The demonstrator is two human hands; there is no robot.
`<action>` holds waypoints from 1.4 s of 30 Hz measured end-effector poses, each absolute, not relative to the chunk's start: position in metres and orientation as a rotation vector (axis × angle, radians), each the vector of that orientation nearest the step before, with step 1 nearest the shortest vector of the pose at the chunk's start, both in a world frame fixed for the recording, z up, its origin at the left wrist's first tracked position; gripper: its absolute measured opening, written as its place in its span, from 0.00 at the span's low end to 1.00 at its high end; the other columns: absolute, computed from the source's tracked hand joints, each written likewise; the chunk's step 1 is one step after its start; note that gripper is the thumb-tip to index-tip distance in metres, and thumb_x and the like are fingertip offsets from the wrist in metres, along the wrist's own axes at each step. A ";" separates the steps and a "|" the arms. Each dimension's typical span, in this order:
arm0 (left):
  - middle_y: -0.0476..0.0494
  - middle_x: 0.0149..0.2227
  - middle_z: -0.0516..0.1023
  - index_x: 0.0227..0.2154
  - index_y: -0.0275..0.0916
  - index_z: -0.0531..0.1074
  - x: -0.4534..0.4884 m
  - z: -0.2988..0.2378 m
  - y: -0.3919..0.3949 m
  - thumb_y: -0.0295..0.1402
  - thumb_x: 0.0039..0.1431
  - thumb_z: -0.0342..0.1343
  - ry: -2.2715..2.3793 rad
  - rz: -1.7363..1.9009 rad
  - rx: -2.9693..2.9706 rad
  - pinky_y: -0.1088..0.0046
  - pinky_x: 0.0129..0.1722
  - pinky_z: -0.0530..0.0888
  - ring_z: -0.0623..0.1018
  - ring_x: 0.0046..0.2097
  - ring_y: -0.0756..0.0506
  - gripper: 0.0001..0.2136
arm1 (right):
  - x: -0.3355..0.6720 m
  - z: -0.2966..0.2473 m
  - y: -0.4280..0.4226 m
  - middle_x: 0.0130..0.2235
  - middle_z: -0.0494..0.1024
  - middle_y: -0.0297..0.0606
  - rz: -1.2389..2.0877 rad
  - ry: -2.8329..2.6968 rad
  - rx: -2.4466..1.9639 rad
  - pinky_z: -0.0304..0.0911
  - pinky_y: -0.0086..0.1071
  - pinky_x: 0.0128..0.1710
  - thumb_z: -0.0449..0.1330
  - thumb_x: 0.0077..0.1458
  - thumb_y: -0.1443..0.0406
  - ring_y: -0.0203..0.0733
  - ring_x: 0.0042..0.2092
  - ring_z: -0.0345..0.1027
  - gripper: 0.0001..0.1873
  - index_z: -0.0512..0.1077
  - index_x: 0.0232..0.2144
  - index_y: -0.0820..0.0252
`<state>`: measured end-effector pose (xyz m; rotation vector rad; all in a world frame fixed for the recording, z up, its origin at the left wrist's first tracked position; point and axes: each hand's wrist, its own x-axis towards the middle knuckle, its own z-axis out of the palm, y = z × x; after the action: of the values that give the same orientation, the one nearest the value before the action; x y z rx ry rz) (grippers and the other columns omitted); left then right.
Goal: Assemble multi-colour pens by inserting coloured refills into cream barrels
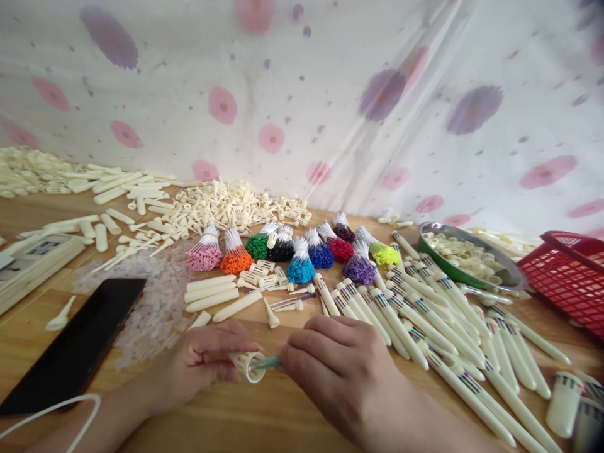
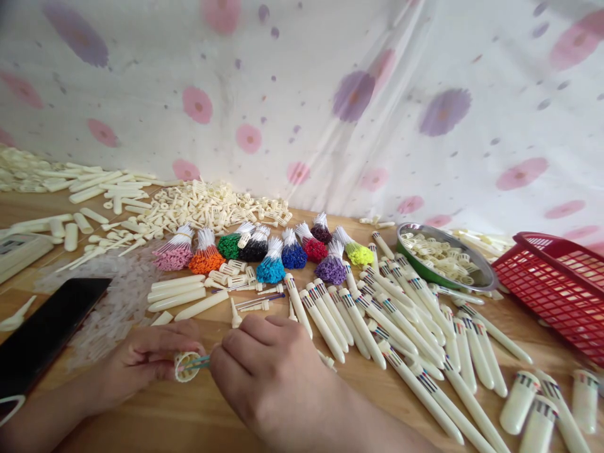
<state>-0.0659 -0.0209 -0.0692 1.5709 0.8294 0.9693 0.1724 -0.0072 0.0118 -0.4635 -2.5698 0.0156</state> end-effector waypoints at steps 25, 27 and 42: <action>0.49 0.33 0.79 0.32 0.44 0.75 -0.064 -0.067 -0.018 0.31 0.43 0.64 1.397 1.323 1.276 0.74 0.36 0.75 0.79 0.35 0.45 0.11 | 0.180 -0.011 0.020 0.34 0.75 0.38 0.277 -2.573 -0.874 0.62 0.30 0.34 0.56 0.57 0.67 0.39 0.36 0.67 0.03 0.70 0.33 0.60; 0.51 0.30 0.77 0.32 0.43 0.72 -0.064 -0.064 -0.016 0.31 0.43 0.64 1.394 1.361 1.181 0.76 0.31 0.75 0.78 0.30 0.48 0.11 | 0.174 -0.023 0.022 0.34 0.75 0.37 0.338 -2.739 -0.983 0.62 0.30 0.35 0.59 0.55 0.68 0.40 0.37 0.67 0.01 0.70 0.30 0.60; 0.55 0.26 0.73 0.28 0.40 0.67 -0.055 -0.059 -0.016 0.39 0.44 0.64 1.321 1.337 1.096 0.75 0.25 0.71 0.74 0.24 0.51 0.13 | 0.101 -0.023 0.069 0.35 0.77 0.37 0.314 -2.538 -1.360 0.58 0.28 0.30 0.52 0.60 0.59 0.40 0.35 0.71 0.11 0.65 0.41 0.60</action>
<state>-0.0550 -0.0156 -0.0592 1.0960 1.3213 1.3366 0.1015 0.0689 -0.0233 -1.3601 -2.5377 0.3143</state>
